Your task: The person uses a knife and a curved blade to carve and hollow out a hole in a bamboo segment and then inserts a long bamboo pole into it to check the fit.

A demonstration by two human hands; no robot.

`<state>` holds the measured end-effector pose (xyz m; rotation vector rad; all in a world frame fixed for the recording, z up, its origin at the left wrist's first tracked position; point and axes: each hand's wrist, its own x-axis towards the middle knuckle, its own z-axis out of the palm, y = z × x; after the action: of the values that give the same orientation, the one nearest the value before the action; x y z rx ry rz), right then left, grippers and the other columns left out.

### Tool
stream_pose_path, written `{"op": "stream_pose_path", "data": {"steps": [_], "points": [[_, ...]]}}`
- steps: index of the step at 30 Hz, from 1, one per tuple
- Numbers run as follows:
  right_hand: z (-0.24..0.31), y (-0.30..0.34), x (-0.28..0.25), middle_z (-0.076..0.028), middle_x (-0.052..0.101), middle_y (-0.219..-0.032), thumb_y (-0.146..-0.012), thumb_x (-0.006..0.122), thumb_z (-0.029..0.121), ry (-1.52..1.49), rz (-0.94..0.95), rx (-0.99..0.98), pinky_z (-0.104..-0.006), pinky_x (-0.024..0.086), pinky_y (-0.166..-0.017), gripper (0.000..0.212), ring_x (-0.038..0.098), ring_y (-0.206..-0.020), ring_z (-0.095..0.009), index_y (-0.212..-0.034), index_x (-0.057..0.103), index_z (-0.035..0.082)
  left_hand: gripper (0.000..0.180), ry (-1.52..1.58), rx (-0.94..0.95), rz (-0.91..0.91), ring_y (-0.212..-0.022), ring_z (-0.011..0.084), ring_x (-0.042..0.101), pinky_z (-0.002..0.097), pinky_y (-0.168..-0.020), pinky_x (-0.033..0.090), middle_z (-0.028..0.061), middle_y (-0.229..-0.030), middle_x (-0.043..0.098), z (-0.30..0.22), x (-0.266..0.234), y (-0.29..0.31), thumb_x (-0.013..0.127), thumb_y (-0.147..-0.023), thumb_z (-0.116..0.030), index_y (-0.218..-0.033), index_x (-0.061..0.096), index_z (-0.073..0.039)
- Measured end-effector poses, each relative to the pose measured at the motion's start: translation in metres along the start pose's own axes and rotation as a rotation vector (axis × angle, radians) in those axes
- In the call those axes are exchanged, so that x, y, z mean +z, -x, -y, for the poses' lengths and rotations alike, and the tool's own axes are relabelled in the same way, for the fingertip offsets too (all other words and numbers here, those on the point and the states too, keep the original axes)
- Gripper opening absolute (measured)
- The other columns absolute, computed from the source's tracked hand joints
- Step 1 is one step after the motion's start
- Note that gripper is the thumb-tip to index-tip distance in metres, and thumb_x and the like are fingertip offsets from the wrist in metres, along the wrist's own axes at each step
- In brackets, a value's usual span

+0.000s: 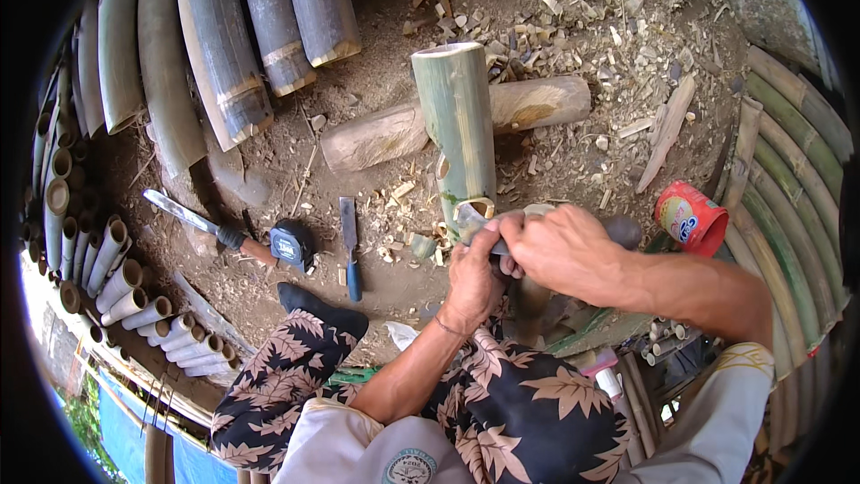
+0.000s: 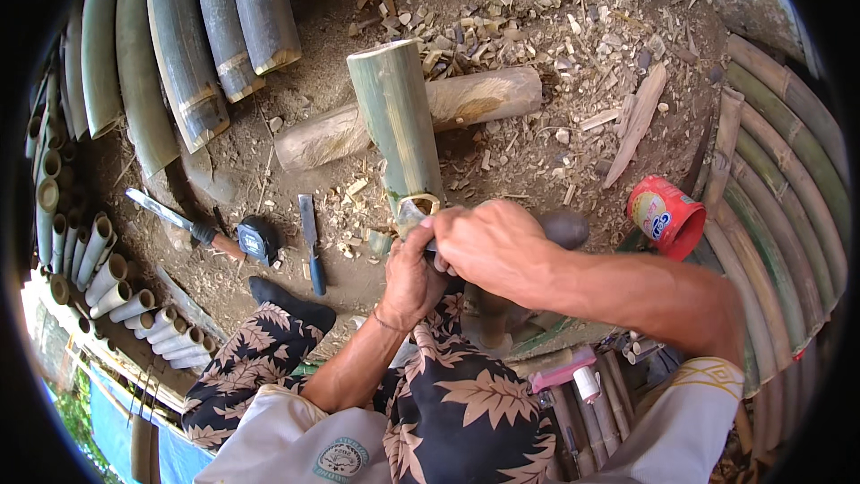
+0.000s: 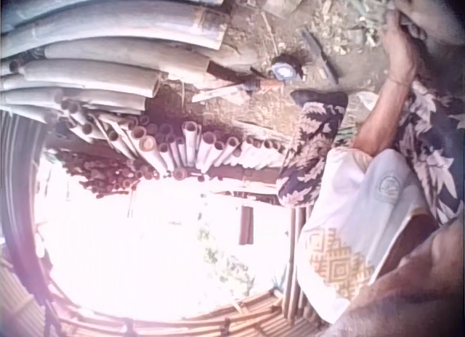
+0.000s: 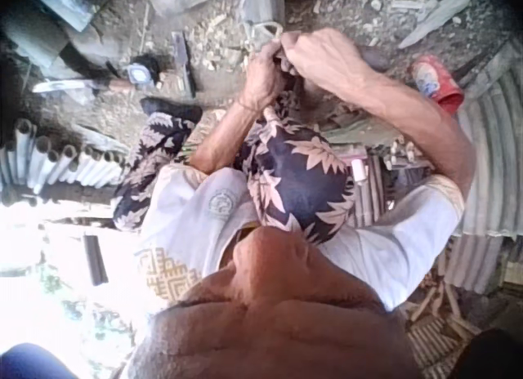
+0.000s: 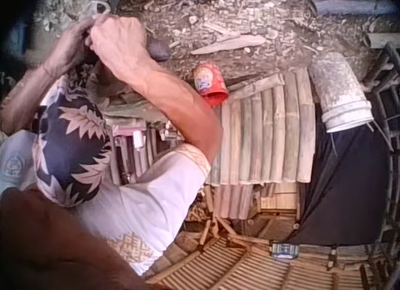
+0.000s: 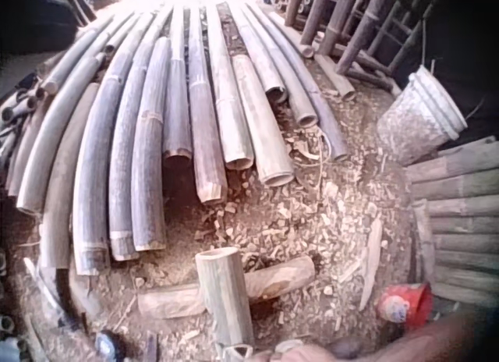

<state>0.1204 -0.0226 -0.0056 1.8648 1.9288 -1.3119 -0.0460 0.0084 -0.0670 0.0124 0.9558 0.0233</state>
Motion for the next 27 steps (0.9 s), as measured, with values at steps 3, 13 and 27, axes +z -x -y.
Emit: {"op": "stream_pose_path", "data": {"steps": [3, 13, 27], "points": [[0.007, -0.034, -0.022, -0.009, 0.071, -0.072, -0.076, 0.068, 0.015, 0.238, 0.142, -0.142, -0.0338, 0.055, -0.054, 0.018, 0.071, -0.064, -0.023, -0.092, 0.069, 0.006, 0.033, 0.334, -0.08, -0.332, -0.078, 0.0134, 0.061, 0.0316, -0.069, 0.047, 0.004, -0.087, 0.067, -0.016, 0.04, 0.004, 0.053, -0.1, -0.034, -0.116, 0.06, -0.006], [-0.005, 0.014, 0.032, -0.015, 0.069, -0.072, -0.076, 0.069, 0.021, 0.018, -0.014, -0.043, -0.0378, 0.054, -0.051, 0.035, 0.069, -0.059, -0.025, -0.104, 0.062, 0.001, 0.046, 0.246, -0.078, -0.069, -0.084, 0.0141, 0.058, 0.0312, -0.076, 0.047, 0.0029, -0.107, 0.064, 0.042, 0.002, 0.007, 0.05, -0.102, -0.035, -0.135, 0.054, -0.004], [0.065, 0.014, 0.114, -0.019, 0.069, -0.092, -0.078, 0.066, 0.01, -0.811, -0.342, 0.592, -0.0467, 0.057, -0.068, 0.053, 0.069, -0.077, -0.038, -0.13, 0.054, 0.009, 0.037, -0.983, -0.116, -0.123, -0.047, 0.0207, 0.062, 0.0332, -0.048, 0.05, 0.0144, -0.06, 0.065, -0.025, -0.009, 0.002, 0.048, -0.095, -0.022, -0.081, 0.063, 0.008]]}}
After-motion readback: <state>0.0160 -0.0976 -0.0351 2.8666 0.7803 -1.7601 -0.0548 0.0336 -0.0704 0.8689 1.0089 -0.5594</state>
